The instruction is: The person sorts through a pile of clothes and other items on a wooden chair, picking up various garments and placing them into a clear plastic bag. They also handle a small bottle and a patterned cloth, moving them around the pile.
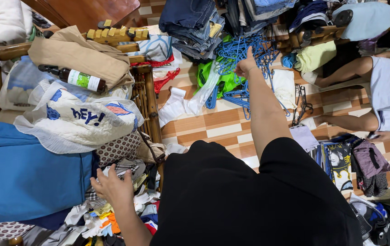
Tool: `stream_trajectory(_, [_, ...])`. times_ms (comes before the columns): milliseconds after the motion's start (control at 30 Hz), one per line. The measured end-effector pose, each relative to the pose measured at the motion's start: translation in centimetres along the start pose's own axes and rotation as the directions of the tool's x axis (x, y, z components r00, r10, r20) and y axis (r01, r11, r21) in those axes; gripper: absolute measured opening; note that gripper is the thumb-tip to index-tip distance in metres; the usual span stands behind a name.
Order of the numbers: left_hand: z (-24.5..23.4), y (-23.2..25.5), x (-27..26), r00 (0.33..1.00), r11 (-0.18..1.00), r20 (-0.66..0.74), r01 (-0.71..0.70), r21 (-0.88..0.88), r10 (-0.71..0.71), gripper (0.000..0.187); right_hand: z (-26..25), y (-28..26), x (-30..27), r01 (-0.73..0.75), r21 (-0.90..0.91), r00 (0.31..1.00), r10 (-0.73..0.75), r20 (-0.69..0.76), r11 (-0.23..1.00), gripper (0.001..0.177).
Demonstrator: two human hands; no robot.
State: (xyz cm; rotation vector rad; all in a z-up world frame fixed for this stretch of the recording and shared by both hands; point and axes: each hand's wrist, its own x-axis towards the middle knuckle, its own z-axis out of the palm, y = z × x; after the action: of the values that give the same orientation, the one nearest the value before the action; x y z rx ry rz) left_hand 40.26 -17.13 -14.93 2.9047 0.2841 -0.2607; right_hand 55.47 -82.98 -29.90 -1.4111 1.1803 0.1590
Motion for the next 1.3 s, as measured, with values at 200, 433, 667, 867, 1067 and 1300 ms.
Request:
stream_trajectory(200, [0.1,-1.2,-0.7,0.998,0.998,0.018,0.06,0.024,-0.06,0.058,1.8,-0.4,-0.3,0.022,0.001,1.0,-0.022,-0.007,1.0,0.114])
stream_trajectory(433, [-0.5,-1.4,-0.9,0.994,0.994,0.027,0.107,-0.003,-0.107,0.059,3.9,-0.7,-0.8,0.042,0.03,0.999,-0.042,0.008,0.999,0.113])
stream_trajectory(667, [-0.2,-1.8,-1.0,0.995,0.995,0.004,0.095,-0.028,-0.095,0.059,4.3,0.1,-1.2,0.074,0.051,0.997,-0.074,-0.012,0.996,0.114])
stream_trajectory(867, [-0.4,-2.1,-1.1,0.996,0.996,0.003,0.093,-0.01,-0.093,0.058,4.0,1.1,-1.5,0.087,0.023,0.993,-0.085,-0.083,0.996,0.114])
stream_trajectory(1067, [-0.2,-1.6,-0.8,0.996,0.996,0.019,0.086,0.004,-0.086,0.06,3.3,2.6,-2.1,0.102,0.033,0.99,-0.098,-0.098,0.994,0.114])
stream_trajectory(1300, [-0.5,-0.8,-0.8,0.995,0.997,0.054,0.078,-0.003,-0.078,0.061,3.3,3.3,-2.4,0.062,0.068,0.995,-0.056,-0.086,0.996,0.106])
